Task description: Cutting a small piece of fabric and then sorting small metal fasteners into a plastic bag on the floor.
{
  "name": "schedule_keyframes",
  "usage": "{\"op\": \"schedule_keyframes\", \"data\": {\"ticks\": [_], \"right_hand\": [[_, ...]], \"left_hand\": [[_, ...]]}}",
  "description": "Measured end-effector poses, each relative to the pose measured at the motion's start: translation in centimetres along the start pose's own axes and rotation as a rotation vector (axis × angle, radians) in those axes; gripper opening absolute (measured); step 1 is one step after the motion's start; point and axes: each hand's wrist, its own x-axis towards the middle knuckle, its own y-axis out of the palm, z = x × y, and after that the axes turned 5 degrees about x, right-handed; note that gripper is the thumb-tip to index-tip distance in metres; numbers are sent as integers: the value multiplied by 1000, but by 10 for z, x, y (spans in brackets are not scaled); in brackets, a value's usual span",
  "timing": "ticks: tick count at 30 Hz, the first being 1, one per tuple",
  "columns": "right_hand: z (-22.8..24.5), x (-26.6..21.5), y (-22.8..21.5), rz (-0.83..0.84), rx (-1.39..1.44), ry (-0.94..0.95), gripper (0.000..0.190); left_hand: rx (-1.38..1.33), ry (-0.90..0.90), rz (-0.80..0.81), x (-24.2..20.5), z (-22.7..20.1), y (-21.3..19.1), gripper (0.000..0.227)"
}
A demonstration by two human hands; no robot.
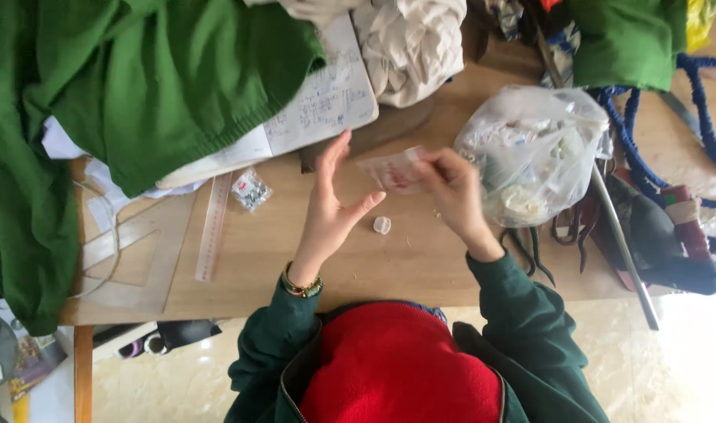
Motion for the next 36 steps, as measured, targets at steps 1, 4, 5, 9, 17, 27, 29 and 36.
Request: {"op": "schedule_keyframes", "data": {"ticks": [1,4,5,9,17,27,29,36], "right_hand": [[2,-8,11,1,0,15,11],[4,-22,36,115,7,59,11],[0,-26,36,136,-34,100,15],[-12,-39,28,190,-463,231,30],[-95,-84,43,189,-765,149,34],[-100,-100,28,31,-210,383,21],[-91,-108,24,-6,-23,396,20],[-25,-140,-1,-186,328,347,38]], "left_hand": [[-3,-15,1,-6,9,1,82],[185,-19,118,-24,35,0,43],[160,-68,48,-33,43,1,29],[78,-318,-205,-65,74,-10,28],[243,-307,-282,-106,95,-10,12],[280,-363,-71,-103,71,25,26],[318,-301,3,-95,65,35,28],[269,-245,210,-89,45,92,21]]}}
